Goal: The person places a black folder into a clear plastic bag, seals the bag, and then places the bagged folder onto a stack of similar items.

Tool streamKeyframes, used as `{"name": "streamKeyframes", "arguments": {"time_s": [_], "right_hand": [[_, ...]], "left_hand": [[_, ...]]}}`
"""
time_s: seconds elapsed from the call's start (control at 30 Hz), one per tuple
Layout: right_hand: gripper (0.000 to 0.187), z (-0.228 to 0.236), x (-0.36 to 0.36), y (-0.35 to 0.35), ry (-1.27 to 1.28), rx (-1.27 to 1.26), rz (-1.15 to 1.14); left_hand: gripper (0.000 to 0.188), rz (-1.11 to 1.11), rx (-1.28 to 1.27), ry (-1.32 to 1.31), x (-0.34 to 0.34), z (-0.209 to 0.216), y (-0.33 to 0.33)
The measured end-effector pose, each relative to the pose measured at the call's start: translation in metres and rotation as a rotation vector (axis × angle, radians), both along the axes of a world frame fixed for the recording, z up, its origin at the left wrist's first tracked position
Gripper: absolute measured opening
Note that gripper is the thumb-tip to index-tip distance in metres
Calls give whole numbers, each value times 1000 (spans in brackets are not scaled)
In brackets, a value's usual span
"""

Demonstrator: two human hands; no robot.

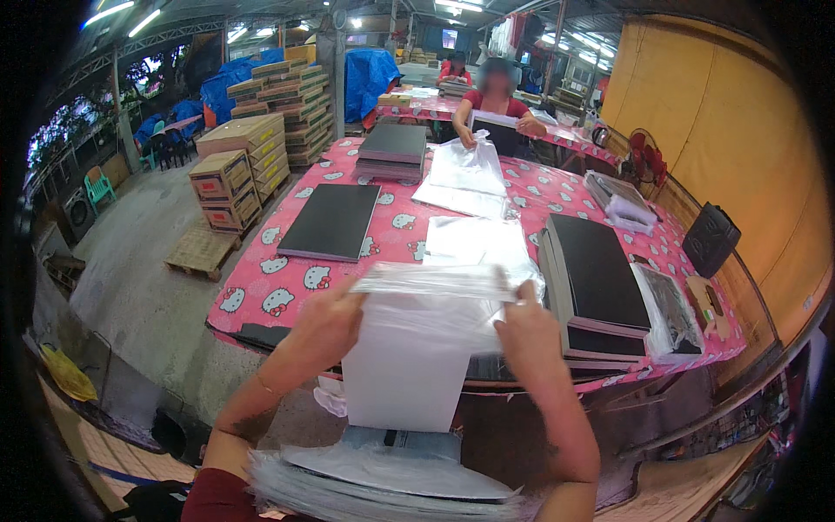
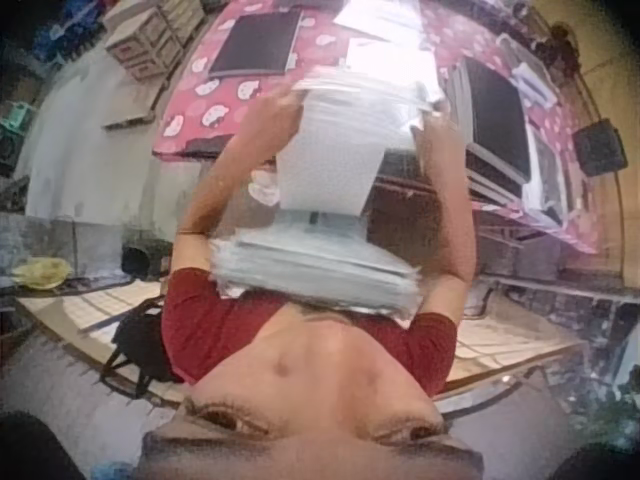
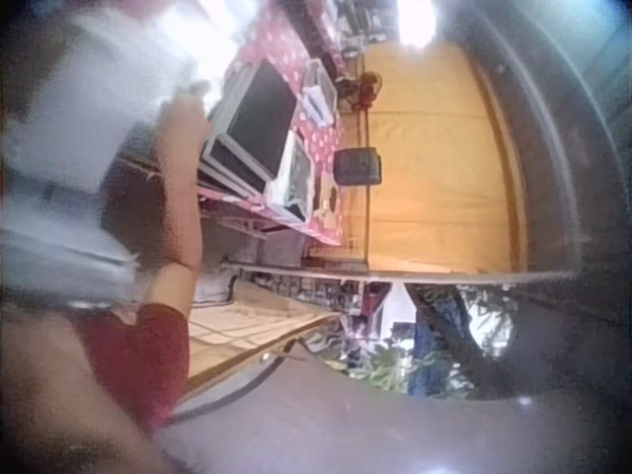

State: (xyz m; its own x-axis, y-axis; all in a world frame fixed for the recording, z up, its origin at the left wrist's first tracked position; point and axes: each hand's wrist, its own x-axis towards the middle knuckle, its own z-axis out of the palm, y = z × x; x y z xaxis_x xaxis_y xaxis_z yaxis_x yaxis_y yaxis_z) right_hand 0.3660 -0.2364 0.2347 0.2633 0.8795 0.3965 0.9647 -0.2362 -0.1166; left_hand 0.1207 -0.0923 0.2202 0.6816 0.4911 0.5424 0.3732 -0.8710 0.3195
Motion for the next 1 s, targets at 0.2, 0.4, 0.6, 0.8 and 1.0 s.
{"name": "streamKeyframes", "arguments": {"time_s": [0.2,0.4,0.6,0.8,1.0], "right_hand": [[36,4,24,-36,307,-547,75],[33,-43,0,-55,1875,412,559],[19,-84,39,-46,1350,-861,769],[21,-120,36,-54,2079,112,946],[39,-129,28,-38,1636,-253,675]], "left_hand": [[26,-411,-94,-258,-43,3,23],[20,-576,-690,493,-26,1,-24],[30,-647,-1709,-620,-40,-41,-13],[36,-834,-1209,35,-68,-96,13],[31,-366,-1574,-760,-69,-68,12]]}}
